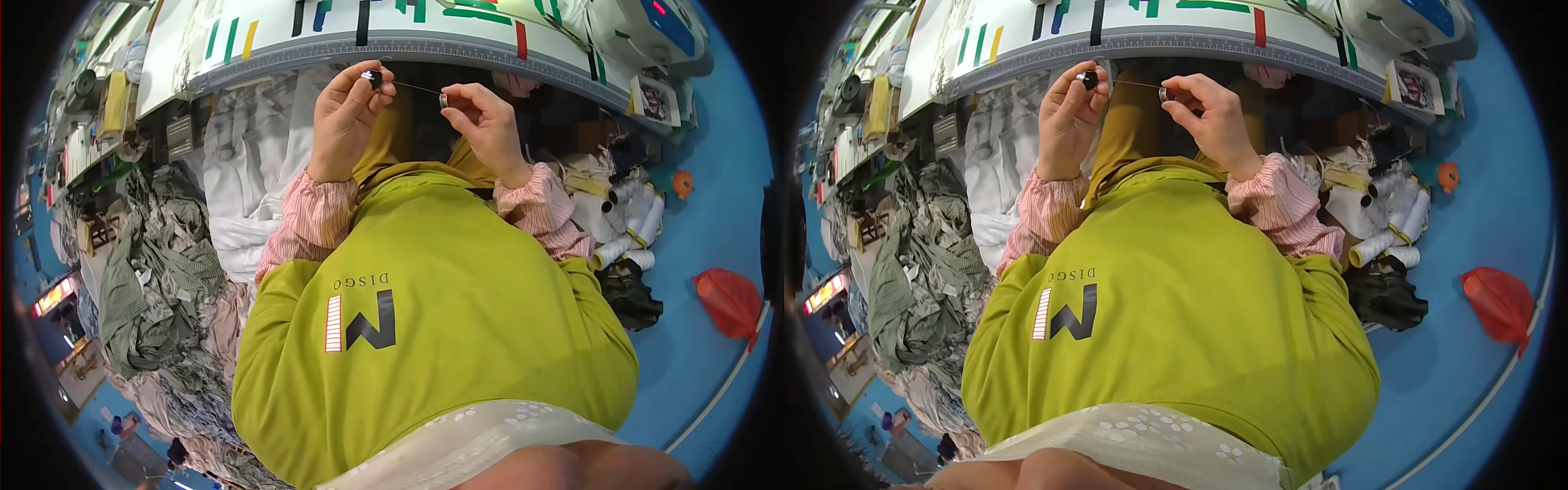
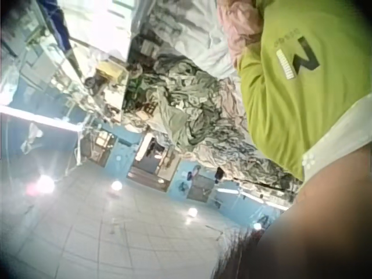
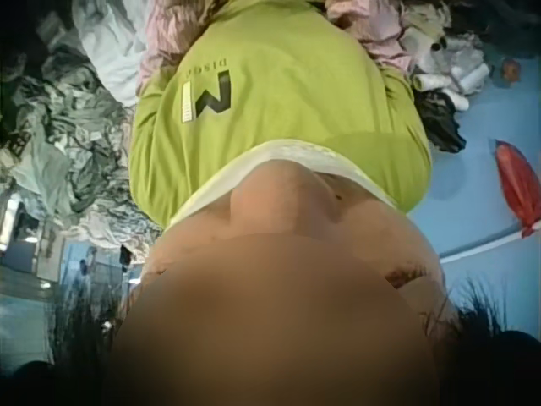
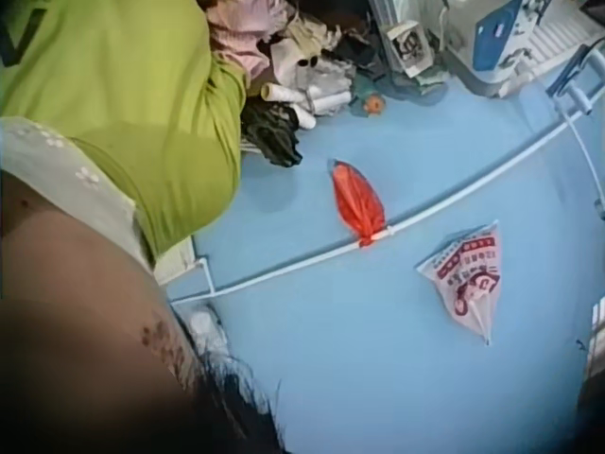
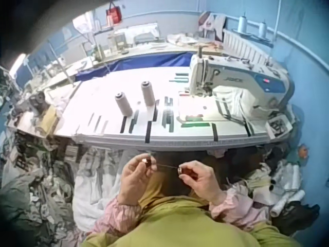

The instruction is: Thread and operate an industrial sewing machine to stitch fabric.

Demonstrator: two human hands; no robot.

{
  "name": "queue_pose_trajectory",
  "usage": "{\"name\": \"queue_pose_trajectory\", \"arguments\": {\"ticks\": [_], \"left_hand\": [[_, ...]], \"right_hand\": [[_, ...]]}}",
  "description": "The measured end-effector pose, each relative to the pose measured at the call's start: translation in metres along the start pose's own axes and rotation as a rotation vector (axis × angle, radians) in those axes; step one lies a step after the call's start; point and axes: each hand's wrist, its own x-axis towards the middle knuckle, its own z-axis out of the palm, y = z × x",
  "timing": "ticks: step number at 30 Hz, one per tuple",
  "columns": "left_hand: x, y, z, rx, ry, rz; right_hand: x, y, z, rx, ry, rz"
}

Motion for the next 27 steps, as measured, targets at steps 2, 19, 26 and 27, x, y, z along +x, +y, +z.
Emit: {"name": "queue_pose_trajectory", "arguments": {"ticks": [2, 19, 26, 27], "left_hand": [[-0.002, -0.001, 0.013, 0.075, -0.092, 0.016], [0.056, -0.028, 0.0, 0.356, -0.043, -0.037], [0.164, -0.038, -0.013, 1.913, -0.398, 0.623], [0.172, -0.039, -0.013, 1.98, -0.397, 0.544]], "right_hand": [[-0.003, 0.008, -0.003, 0.016, 0.022, 0.021], [-0.021, 0.034, -0.083, 0.961, 0.366, 0.17], [-0.027, 0.011, -0.103, 0.25, 0.395, 0.222], [-0.028, 0.012, -0.098, 0.309, 0.37, 0.254]]}}
